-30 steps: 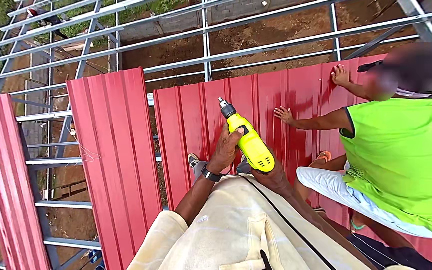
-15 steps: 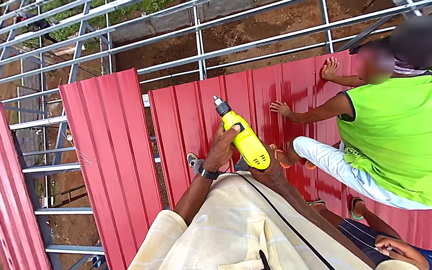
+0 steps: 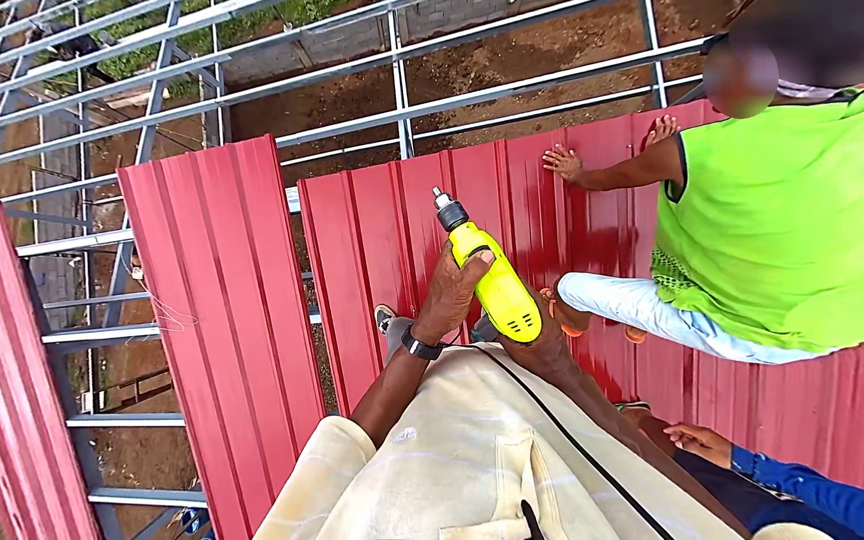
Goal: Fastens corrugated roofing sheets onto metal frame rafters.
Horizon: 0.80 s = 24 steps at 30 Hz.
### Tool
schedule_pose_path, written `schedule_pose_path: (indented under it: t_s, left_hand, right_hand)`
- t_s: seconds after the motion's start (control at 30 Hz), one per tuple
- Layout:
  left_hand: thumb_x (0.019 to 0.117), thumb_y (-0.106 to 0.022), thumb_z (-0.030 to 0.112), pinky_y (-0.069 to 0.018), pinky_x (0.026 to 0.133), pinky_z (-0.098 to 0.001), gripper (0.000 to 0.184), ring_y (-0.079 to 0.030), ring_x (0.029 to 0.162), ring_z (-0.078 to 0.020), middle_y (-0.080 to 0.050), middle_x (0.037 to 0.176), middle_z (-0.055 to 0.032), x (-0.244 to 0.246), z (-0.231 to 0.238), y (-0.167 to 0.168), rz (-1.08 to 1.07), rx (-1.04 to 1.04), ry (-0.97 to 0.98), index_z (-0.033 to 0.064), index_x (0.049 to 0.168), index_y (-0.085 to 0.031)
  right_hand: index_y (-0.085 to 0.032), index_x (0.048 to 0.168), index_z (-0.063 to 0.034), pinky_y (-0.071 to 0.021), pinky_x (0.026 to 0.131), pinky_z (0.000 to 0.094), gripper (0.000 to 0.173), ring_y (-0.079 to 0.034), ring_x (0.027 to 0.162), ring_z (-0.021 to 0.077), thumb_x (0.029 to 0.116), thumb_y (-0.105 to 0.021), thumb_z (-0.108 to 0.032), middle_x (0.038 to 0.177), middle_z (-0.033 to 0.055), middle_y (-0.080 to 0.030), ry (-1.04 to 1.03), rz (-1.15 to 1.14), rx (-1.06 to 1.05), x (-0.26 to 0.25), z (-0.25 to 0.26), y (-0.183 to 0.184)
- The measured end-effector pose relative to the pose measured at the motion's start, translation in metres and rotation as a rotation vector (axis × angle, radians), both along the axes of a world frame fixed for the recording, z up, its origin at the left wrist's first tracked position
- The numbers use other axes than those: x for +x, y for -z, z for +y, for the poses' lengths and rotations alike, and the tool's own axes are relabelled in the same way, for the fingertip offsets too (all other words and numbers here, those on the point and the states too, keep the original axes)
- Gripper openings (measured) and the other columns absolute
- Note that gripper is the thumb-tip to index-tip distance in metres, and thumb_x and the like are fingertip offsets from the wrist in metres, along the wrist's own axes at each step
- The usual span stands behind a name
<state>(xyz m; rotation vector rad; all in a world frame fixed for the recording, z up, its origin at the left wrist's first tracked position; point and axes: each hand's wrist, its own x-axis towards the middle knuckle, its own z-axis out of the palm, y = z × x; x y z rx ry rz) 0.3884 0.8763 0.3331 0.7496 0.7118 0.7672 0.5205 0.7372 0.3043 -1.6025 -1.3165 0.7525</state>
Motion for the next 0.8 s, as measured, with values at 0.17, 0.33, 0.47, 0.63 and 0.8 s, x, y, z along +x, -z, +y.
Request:
schedule_pose_path:
  t_s: [0.17,0.33,0.47,0.63,0.8]
  left_hand:
    - [0.0976,-0.069,0.034,-0.0599,0.088,-0.0471,0.063,-0.069,0.100,-0.0290,-0.066,0.117,-0.0194,-0.0021,-0.0004,0.0000,0.050,0.052,-0.002,0.0080,0.147,-0.040]
    - [0.0980,-0.069,0.033,-0.0601,0.086,-0.0460,0.061,-0.069,0.099,-0.0283,-0.066,0.117,-0.0189,-0.0041,0.0023,0.0013,0.046,0.038,-0.003,0.0096,0.147,-0.040]
    - [0.0979,-0.069,0.033,-0.0598,0.087,-0.0465,0.063,-0.069,0.100,-0.0286,-0.066,0.117,-0.0190,-0.0037,0.0047,-0.0009,0.043,0.026,0.005,0.0108,0.148,-0.040]
    - [0.1019,-0.060,0.038,-0.0578,0.091,-0.0477,0.060,-0.067,0.107,-0.0284,-0.062,0.126,-0.0178,-0.0052,0.0044,-0.0022,-0.032,0.013,0.023,0.0148,0.152,-0.036]
    - [0.1054,-0.041,0.052,-0.0555,0.095,-0.0464,0.056,-0.064,0.114,-0.0264,-0.060,0.131,-0.0153,-0.0077,0.0054,0.0034,-0.154,-0.030,0.019,0.0170,0.149,-0.040]
  right_hand:
    - [-0.041,0.148,0.0093,-0.0513,0.107,0.0246,0.084,-0.064,0.121,0.0079,0.0794,-0.082,-0.017,0.131,0.0172,-0.066,-0.013,0.014,0.026,-0.0003,0.0009,0.0026]
    - [-0.042,0.148,0.0085,-0.0526,0.103,0.0240,0.082,-0.065,0.117,0.0069,0.0806,-0.081,-0.018,0.128,0.0165,-0.067,-0.013,-0.011,-0.005,-0.0014,0.0042,0.0005]
    - [-0.045,0.145,0.0091,-0.0530,0.103,0.0232,0.079,-0.066,0.115,0.0062,0.0799,-0.081,-0.016,0.125,0.0156,-0.068,0.010,0.023,0.016,-0.0011,0.0072,0.0023]
    - [-0.047,0.144,0.0073,-0.0528,0.102,0.0217,0.076,-0.067,0.113,0.0042,0.0806,-0.081,-0.016,0.122,0.0135,-0.070,0.042,0.009,0.004,-0.0032,0.0061,-0.0024]
    - [-0.049,0.141,0.0085,-0.0535,0.102,0.0225,0.073,-0.067,0.112,0.0056,0.0799,-0.081,-0.015,0.120,0.0140,-0.070,0.052,0.012,0.017,-0.0050,0.0069,-0.0018]
